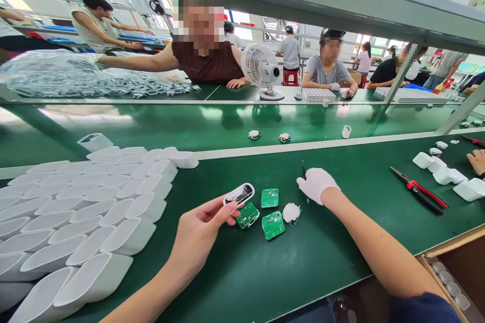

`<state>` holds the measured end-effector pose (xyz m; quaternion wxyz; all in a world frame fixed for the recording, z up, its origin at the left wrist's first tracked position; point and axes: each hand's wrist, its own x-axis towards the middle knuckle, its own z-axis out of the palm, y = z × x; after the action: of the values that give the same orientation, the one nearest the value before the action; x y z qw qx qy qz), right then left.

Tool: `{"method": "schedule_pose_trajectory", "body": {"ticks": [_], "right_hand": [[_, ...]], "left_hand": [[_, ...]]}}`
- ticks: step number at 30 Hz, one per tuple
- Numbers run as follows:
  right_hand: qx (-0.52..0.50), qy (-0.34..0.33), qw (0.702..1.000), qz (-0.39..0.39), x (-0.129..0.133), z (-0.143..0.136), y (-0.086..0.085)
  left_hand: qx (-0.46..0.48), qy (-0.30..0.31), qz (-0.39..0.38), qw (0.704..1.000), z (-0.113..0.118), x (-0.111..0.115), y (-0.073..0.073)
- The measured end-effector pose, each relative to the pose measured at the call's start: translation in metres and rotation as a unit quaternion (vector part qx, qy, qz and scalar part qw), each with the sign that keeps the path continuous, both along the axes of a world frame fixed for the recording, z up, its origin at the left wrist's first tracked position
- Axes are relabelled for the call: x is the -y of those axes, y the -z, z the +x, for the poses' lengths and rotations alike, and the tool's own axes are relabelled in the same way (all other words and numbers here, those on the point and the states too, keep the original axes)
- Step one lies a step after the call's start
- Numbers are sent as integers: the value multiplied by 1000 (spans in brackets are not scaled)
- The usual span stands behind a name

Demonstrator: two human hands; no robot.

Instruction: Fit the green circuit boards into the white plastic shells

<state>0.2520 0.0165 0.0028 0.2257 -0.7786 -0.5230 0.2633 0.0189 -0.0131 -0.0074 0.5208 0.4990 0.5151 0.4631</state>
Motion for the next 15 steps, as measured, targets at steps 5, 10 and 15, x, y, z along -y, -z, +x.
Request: {"method": "schedule_pose_trajectory", "body": {"ticks": [5,10,15], "right_hand": [[92,-67,986,125,19,-15,-9],[-60,-384,874,292,37,-60,-5],[1,-306,918,251,-18,-61,-11]], "left_hand": [[-32,18,21,999,0,-2,0],[-41,76,42,995,-4,-4,2],[-152,21,99,983,-19,-19,1]]}}
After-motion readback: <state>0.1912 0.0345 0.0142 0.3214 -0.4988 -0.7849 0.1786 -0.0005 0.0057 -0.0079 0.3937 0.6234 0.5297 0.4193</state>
